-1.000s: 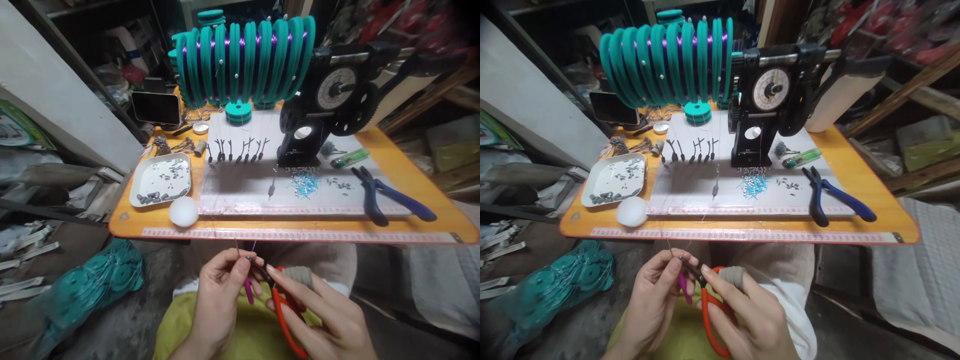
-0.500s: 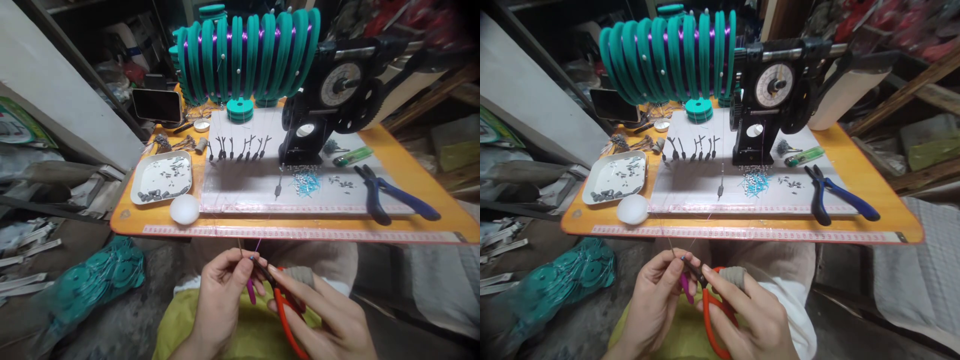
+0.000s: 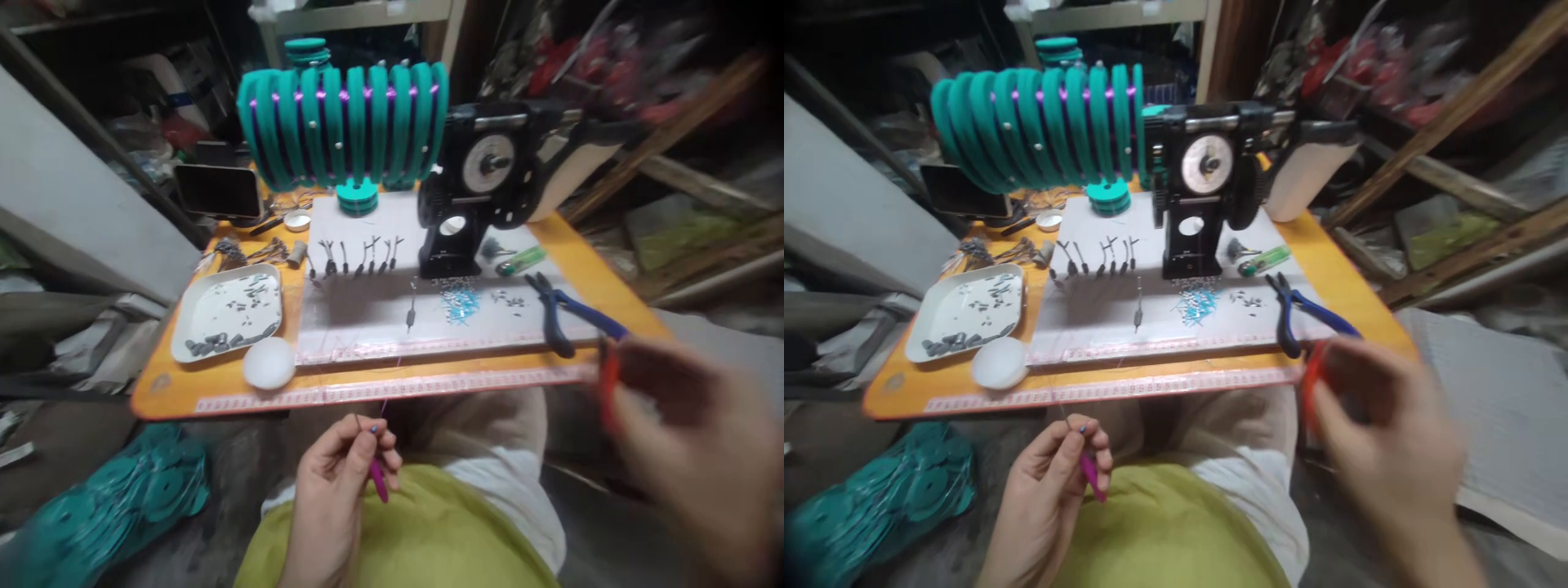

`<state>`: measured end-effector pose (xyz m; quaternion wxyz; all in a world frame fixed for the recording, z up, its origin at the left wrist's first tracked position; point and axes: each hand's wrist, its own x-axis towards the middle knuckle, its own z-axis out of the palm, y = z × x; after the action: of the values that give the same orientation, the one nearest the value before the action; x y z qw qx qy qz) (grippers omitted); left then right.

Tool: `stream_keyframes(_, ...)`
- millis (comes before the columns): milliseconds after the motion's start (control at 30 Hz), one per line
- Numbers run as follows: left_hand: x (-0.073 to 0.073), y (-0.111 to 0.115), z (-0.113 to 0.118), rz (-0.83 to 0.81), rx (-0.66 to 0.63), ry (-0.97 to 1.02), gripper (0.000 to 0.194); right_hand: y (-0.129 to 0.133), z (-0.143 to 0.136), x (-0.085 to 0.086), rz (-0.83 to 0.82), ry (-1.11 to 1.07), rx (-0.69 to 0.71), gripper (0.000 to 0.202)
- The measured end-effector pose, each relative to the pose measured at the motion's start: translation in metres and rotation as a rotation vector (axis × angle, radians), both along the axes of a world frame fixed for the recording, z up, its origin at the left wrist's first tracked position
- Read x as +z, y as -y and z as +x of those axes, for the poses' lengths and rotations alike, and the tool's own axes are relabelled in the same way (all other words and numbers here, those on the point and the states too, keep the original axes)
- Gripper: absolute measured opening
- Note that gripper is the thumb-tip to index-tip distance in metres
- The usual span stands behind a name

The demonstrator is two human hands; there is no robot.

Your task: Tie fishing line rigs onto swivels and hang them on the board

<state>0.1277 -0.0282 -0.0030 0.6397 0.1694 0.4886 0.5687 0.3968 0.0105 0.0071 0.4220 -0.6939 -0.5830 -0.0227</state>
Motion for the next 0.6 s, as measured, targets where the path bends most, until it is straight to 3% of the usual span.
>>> stream_keyframes(100,0.002,0.0,0.005,-0.049,0.042,-0.038,0.032,-0.047,0.068,0.024,-0.173,0.353,-0.181,0.04)
stream_keyframes(167,0.004,0.0,0.009,-0.063,0.063,-0.052,0.035,-0.071,0.1,0.032,-0.343,0.434,-0.15,0.042)
stream_keyframes(233,0.005,0.0,0.011,-0.065,0.062,-0.055,0.037,-0.084,0.112,0.031,-0.41,0.448,-0.102,0.037)
stream_keyframes(300,0.005,0.0,0.012,-0.063,0.05,-0.053,0.038,-0.085,0.104,0.024,-0.397,0.452,-0.084,0.036)
stream_keyframes(400,0.004,-0.001,0.009,-0.055,0.003,-0.014,0.039,-0.072,0.071,0.013,-0.324,0.493,-0.035,0.045)
stream_keyframes(500,0.003,-0.001,0.006,-0.036,-0.016,0.031,0.038,-0.06,0.037,0.005,-0.339,0.664,0.079,0.067)
stream_keyframes(600,0.002,0.0,0.005,-0.02,-0.019,0.044,0.038,-0.06,0.02,-0.005,-0.339,0.808,0.049,0.076)
